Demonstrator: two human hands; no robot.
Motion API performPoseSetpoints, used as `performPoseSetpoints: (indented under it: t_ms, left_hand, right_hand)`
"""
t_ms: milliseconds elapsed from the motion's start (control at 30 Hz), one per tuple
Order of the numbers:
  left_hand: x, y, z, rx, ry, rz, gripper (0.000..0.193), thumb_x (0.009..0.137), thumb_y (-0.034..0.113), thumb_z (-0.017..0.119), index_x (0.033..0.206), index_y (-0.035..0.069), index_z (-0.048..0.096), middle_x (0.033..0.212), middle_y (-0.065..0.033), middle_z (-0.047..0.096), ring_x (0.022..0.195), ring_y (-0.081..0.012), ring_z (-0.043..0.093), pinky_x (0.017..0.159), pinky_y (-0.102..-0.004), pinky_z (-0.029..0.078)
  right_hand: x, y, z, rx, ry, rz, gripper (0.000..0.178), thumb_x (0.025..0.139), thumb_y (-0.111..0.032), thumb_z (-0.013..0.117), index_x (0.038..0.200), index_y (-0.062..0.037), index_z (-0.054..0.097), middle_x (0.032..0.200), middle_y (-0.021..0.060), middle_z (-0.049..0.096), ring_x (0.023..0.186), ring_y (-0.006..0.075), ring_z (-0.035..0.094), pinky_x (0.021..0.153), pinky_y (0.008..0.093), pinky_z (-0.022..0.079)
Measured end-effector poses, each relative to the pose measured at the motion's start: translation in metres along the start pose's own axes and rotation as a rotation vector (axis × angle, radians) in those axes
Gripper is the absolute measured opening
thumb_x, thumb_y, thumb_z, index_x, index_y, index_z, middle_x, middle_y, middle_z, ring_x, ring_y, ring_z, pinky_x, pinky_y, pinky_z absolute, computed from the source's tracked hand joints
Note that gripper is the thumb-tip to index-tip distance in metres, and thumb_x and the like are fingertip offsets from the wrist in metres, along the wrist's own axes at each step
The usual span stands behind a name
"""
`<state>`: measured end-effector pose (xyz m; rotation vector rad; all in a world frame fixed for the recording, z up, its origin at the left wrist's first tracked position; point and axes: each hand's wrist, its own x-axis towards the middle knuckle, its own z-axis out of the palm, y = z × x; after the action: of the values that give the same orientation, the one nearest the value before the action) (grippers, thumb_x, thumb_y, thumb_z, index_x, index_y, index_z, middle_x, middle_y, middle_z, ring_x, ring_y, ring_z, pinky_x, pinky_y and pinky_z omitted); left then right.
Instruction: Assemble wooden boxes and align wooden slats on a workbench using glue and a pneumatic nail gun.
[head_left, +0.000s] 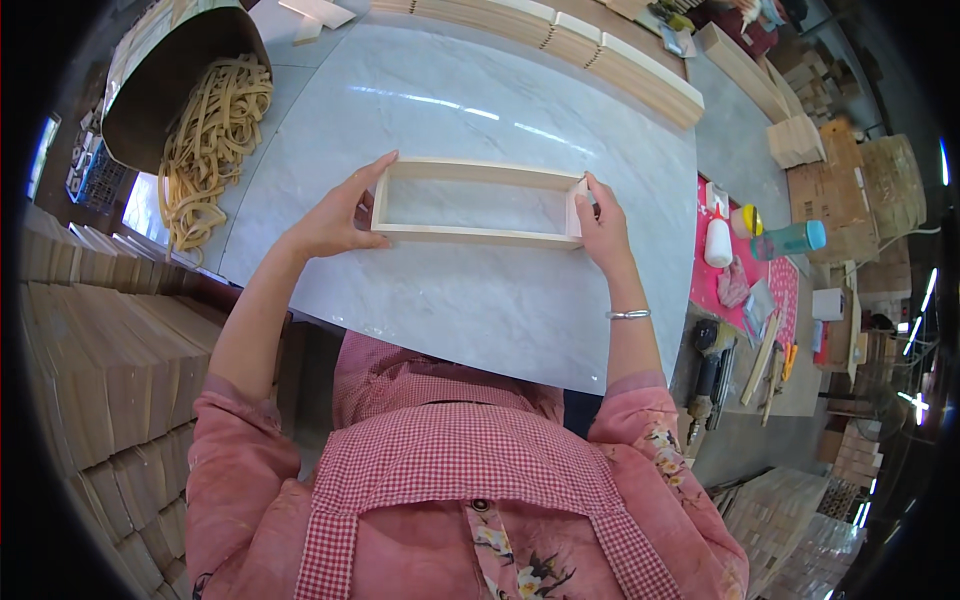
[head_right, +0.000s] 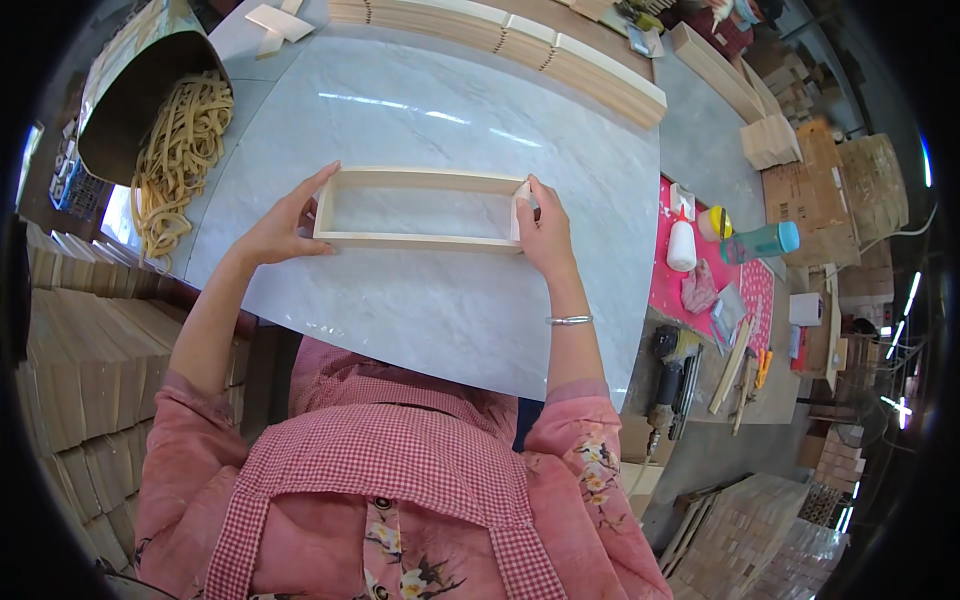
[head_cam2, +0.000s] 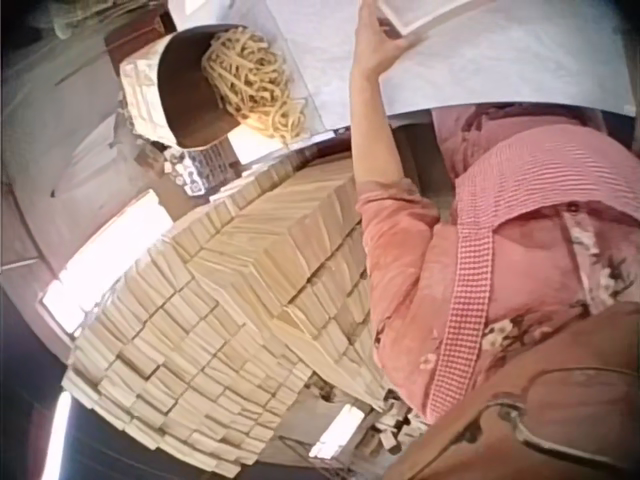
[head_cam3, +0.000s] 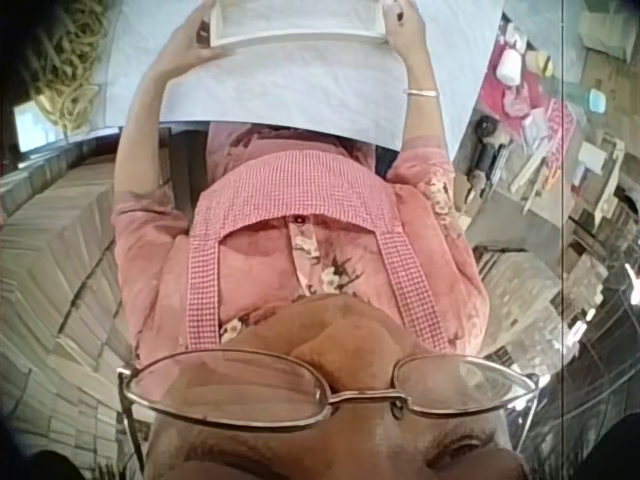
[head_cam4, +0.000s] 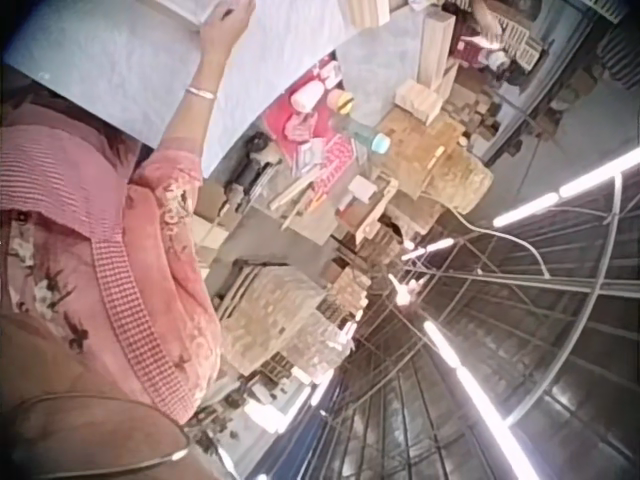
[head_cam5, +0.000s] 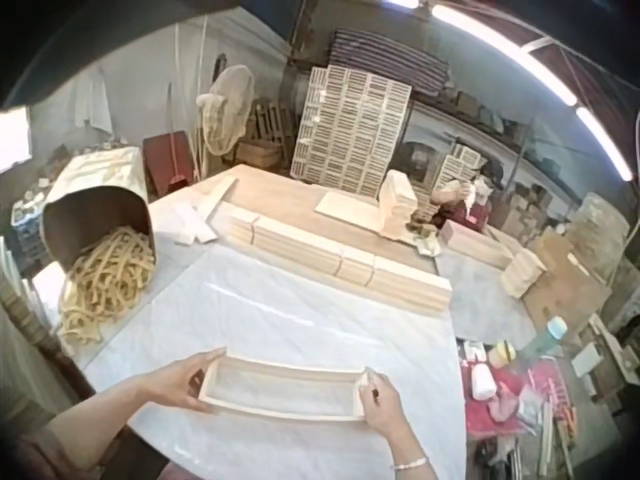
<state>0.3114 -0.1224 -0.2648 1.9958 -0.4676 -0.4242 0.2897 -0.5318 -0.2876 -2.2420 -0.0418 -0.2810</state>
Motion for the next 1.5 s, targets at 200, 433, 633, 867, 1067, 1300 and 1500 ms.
performPoseSetpoints:
  t_ms: [200,433,633,867,1067,1300,1500]
  left_hand:
    - [0.001,0.001,0.001,0.012,0.016,0.022,0.117,0.063,-0.009,0.083,0.162,0.020,0.028,0.144,-0.0116,0.054,0.095,-0.0239,0.058,0.088,-0.0323,0.053]
    - [0.000,-0.001,0.000,0.031,0.014,0.013,0.117,0.063,-0.009,0.083,0.162,0.020,0.028,0.142,-0.0122,0.055,0.094,-0.0244,0.058,0.088,-0.0331,0.053]
    - [0.001,-0.002,-0.002,0.014,0.008,0.016,0.119,0.061,-0.009,0.084,0.162,0.020,0.028,0.142,-0.0129,0.055,0.092,-0.0238,0.058,0.086,-0.0329,0.053]
    - [-0.004,-0.004,0.001,-0.079,0.034,-0.060,0.118,0.058,-0.006,0.088,0.160,0.015,0.032,0.140,-0.0135,0.057,0.090,-0.0217,0.056,0.082,-0.0321,0.053]
    - [-0.006,-0.013,0.000,-0.072,0.038,-0.080,0.113,0.058,-0.002,0.090,0.157,0.007,0.035,0.128,-0.0134,0.062,0.089,-0.0209,0.056,0.081,-0.0310,0.054]
    - [-0.006,-0.001,-0.003,-0.009,-0.022,-0.128,0.109,0.059,0.002,0.090,0.154,0.001,0.037,0.122,-0.0140,0.064,0.089,-0.0218,0.059,0.081,-0.0309,0.055]
    - [-0.019,0.012,0.037,0.005,-0.063,-0.007,0.107,0.059,0.009,0.092,0.150,-0.003,0.038,0.101,-0.0152,0.068,0.076,-0.0222,0.063,0.071,-0.0312,0.056]
  right_hand:
    - [0.003,0.001,-0.003,0.081,-0.074,0.087,0.051,0.097,-0.014,0.060,0.144,0.0036,0.051,0.138,0.0158,0.059,0.101,0.0228,0.063,0.088,0.0289,0.051]
    - [-0.001,-0.029,-0.032,-0.002,-0.400,0.182,0.086,0.083,-0.015,0.080,0.155,-0.0006,0.036,0.143,0.0157,0.054,0.102,0.0252,0.062,0.091,0.0304,0.052]
    - [-0.016,-0.009,-0.044,0.074,-0.509,0.034,0.113,0.067,-0.011,0.090,0.160,-0.0042,0.026,0.143,0.0145,0.053,0.100,0.0255,0.062,0.092,0.0319,0.053]
    - [-0.016,-0.016,-0.046,0.079,-0.497,0.067,0.117,0.059,-0.004,0.092,0.158,-0.0050,0.030,0.139,0.0127,0.055,0.097,0.0231,0.060,0.089,0.0316,0.053]
    - [-0.009,-0.014,-0.044,0.058,-0.495,0.063,0.113,0.056,-0.009,0.094,0.152,-0.0036,0.036,0.138,0.0128,0.055,0.097,0.0235,0.062,0.088,0.0315,0.054]
    - [-0.021,-0.014,-0.052,-0.017,-0.434,0.050,0.110,0.052,-0.012,0.094,0.148,-0.0009,0.041,0.134,0.0142,0.058,0.103,0.0235,0.062,0.084,0.0306,0.054]
    - [-0.089,0.004,-0.072,0.085,-0.362,0.088,0.113,0.051,-0.010,0.092,0.150,0.0012,0.037,0.140,0.0184,0.053,0.116,0.0298,0.059,0.093,0.0359,0.054]
